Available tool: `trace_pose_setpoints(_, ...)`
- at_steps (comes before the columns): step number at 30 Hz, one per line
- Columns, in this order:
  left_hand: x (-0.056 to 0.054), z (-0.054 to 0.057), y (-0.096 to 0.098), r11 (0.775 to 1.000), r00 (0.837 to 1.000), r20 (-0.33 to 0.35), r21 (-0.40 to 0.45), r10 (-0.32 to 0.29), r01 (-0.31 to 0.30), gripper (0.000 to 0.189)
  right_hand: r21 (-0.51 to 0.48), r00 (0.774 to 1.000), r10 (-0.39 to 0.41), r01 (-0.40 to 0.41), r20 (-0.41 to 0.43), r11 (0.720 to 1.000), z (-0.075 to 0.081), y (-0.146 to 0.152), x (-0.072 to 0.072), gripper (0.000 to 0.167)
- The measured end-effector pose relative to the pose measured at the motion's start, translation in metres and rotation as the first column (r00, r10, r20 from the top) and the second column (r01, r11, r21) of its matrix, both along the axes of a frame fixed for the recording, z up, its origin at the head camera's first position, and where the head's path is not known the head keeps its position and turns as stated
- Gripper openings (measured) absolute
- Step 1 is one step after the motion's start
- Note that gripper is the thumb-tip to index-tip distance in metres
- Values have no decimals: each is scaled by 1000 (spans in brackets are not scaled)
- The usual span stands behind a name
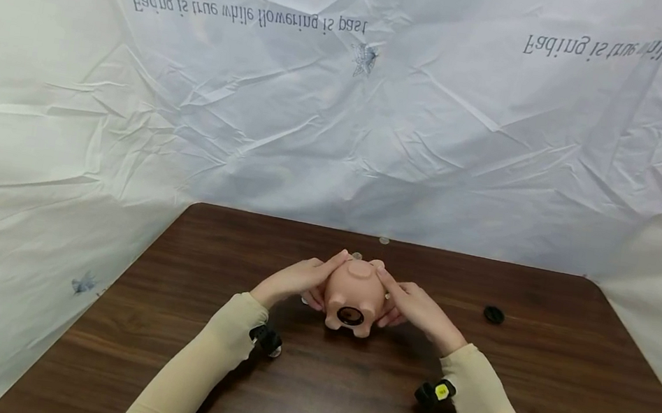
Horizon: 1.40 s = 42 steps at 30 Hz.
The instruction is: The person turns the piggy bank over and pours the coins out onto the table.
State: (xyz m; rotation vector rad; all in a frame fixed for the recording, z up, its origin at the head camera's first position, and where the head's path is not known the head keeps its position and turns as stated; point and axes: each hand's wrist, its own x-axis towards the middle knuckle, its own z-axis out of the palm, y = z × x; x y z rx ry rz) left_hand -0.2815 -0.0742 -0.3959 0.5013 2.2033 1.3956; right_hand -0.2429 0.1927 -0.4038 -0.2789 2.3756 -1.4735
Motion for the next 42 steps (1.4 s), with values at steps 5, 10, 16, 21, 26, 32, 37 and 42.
trace_pose_setpoints(5, 0, 1, 3, 999, 997, -61, 17, 51, -50, 77, -22, 1000, -20, 20, -15, 1000, 2, -2, -1, 76)
trace_pose_setpoints(10, 3, 10, 5, 990, 942, -306, 85, 136, -115, 69, -48, 984, -61, 54, -165, 997, 12, -4, 4, 72)
trace_pose_setpoints(16, 11, 34, 0, 962, 716, -682, 266, 147, 56, 66, -204, 886, -11, -95, -463, 974, 34, 2, 17, 79)
trace_pose_setpoints(21, 18, 49, -7, 921, 578, -815, 265, 55, 285, 98, -249, 800, 56, -252, -598, 935, 47, 7, 27, 97)
trace_pose_setpoints(26, 25, 56, -12, 915, 510, -860, 207, 3, 345, 100, -193, 715, 115, -335, -689, 922, 47, 9, 27, 102)
trace_pose_setpoints(32, 33, 64, -13, 910, 520, -854, 201, -18, 362, 95, -188, 713, 117, -334, -691, 924, 40, 8, 22, 101)
trace_pose_setpoints(37, 21, 51, -12, 916, 563, -826, 212, -18, 341, 100, -229, 773, 110, -316, -625, 921, 38, 8, 20, 101)
trace_pose_setpoints(42, 12, 37, -8, 963, 757, -653, 216, 18, 163, 78, -247, 891, 57, -186, -451, 951, 31, 8, 16, 83)
